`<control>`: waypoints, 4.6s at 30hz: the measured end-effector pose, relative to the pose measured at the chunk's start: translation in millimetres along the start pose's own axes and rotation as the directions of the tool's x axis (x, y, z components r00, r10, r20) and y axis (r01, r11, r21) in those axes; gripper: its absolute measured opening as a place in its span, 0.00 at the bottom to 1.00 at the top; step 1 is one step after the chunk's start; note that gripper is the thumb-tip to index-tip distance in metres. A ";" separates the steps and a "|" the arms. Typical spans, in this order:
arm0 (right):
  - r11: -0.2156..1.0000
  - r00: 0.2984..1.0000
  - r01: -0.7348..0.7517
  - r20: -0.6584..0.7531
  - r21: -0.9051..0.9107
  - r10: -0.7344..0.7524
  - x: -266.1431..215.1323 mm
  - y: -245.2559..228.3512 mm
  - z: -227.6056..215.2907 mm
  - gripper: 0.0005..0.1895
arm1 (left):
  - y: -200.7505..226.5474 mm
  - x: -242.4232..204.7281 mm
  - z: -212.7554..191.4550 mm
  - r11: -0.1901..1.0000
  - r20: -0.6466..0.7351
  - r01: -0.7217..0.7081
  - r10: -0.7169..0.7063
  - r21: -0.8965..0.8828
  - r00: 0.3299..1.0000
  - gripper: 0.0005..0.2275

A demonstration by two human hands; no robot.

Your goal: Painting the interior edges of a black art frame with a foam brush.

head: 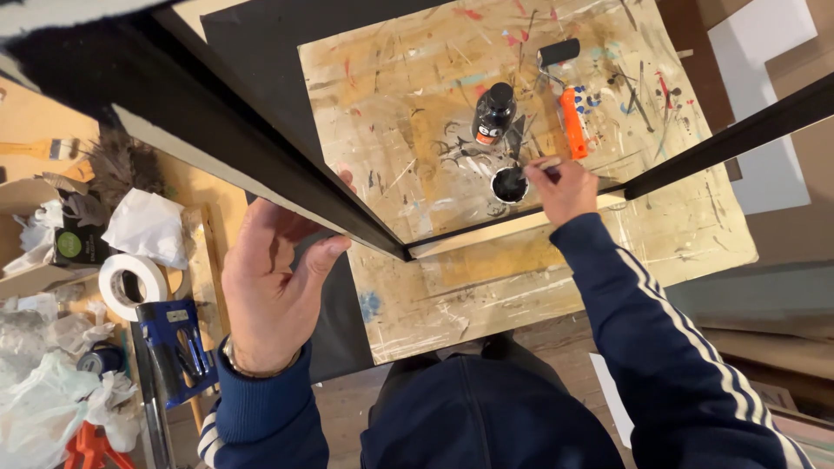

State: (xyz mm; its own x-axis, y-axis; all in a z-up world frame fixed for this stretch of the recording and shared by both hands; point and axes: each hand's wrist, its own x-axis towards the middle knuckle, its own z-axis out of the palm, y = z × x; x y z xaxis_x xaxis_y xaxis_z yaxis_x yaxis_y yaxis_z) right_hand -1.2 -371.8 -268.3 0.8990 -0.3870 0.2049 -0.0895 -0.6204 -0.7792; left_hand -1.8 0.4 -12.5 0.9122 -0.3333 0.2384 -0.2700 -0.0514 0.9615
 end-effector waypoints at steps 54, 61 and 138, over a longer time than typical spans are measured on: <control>0.986 0.967 0.163 -0.198 -0.015 -0.163 -183.1 -115.7 119.3 0.13 | -64.2 23.2 -18.0 0.999 0.207 -0.007 -0.001 0.038 0.978 0.24; 0.978 0.960 0.208 -0.184 -0.025 -0.209 -181.5 -109.5 126.5 0.15 | -68.2 23.5 -19.1 0.999 0.202 -0.011 0.002 0.043 0.979 0.25; 0.789 0.936 -0.304 0.013 0.533 0.352 -138.9 -54.4 59.1 0.08 | -66.5 26.2 -19.9 0.999 0.202 0.042 -0.044 0.012 0.978 0.23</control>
State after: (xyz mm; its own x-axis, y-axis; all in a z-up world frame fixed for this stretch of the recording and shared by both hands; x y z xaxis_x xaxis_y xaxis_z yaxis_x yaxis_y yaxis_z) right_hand -95.9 -244.0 -289.4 0.8154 -0.5718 -0.0901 -0.1155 -0.0081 -0.9933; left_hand 46.2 13.8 -67.5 0.8420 -0.5141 0.1636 -0.2350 -0.0765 0.9690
